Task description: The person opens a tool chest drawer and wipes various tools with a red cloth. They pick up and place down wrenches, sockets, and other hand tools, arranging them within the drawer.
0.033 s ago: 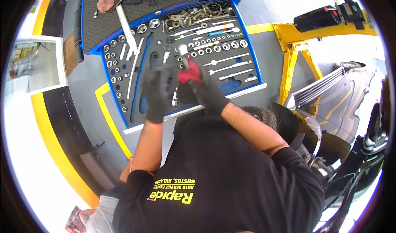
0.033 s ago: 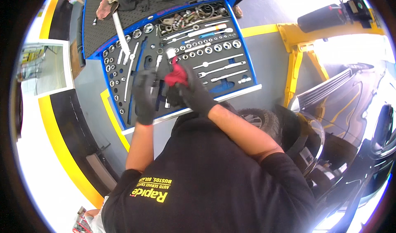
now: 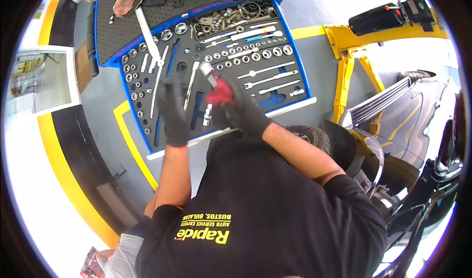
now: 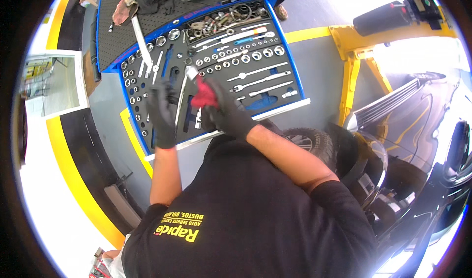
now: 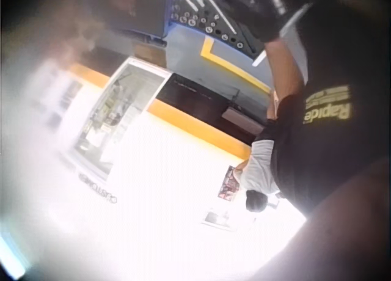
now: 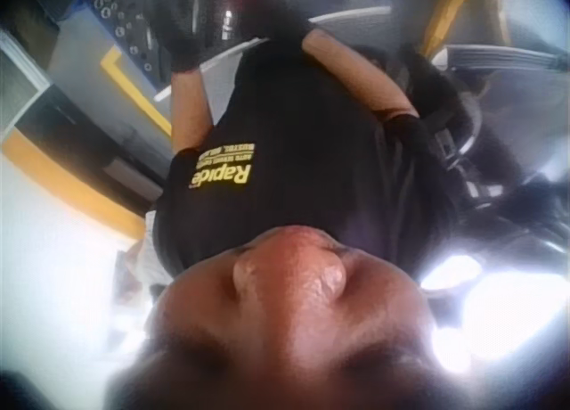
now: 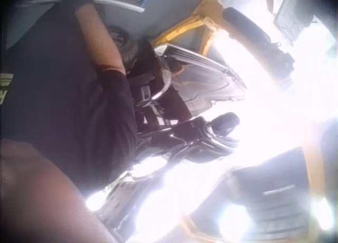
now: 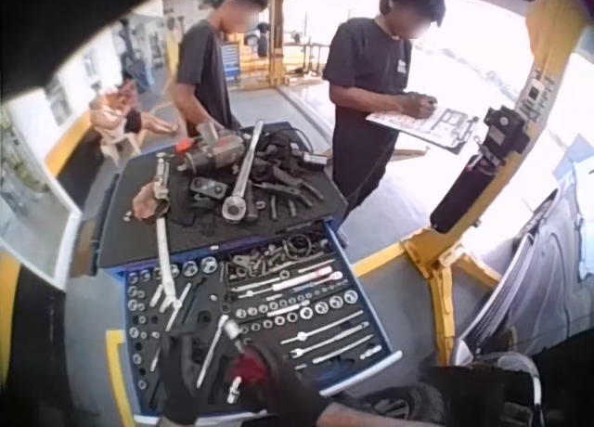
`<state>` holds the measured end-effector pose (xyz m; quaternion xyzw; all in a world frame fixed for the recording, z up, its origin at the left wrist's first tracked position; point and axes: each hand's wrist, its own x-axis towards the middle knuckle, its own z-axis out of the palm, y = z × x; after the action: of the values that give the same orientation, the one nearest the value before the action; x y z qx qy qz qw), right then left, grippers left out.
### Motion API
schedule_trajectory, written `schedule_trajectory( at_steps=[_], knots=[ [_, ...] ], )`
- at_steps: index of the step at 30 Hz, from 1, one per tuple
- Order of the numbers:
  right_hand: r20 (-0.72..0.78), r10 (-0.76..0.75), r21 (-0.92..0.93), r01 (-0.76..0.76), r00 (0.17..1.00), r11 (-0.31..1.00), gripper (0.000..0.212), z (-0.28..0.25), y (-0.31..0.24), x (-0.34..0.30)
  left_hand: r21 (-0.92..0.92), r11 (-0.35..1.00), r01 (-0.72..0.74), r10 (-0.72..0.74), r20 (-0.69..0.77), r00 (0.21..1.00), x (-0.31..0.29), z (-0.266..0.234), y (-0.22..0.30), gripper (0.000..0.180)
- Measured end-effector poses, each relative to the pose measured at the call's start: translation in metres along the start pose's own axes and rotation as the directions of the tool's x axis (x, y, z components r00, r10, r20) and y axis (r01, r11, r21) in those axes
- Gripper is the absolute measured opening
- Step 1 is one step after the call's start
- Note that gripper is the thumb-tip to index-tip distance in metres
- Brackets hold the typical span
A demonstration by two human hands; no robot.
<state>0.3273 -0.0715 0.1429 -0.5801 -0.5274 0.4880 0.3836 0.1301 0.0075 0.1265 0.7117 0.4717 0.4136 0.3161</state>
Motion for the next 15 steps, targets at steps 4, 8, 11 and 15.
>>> schedule_trajectory(
  at_steps=[4,8,11,15],
  knots=[
    [0.444,-0.190,-0.376,0.375,0.876,0.848,0.056,-0.008,-0.004,-0.015,-0.051,0.835,0.548,-0.498,0.356,0.791,0.003,-0.033,0.010,0.027],
    [0.517,-0.155,-0.537,0.460,0.842,0.707,0.044,-0.033,-0.018,-0.013,0.220,0.890,0.399,-0.426,0.714,0.556,-0.006,-0.026,0.032,0.036],
    [0.460,-0.282,-0.555,0.520,0.842,0.649,0.038,-0.059,-0.001,-0.008,0.100,0.970,0.222,-0.230,0.680,0.696,-0.022,0.002,0.034,0.034],
    [0.306,-0.407,-0.610,0.505,0.861,0.610,0.041,-0.119,0.007,0.011,0.143,0.990,0.015,-0.093,0.558,0.825,-0.017,0.051,0.039,0.026]
  ],
)
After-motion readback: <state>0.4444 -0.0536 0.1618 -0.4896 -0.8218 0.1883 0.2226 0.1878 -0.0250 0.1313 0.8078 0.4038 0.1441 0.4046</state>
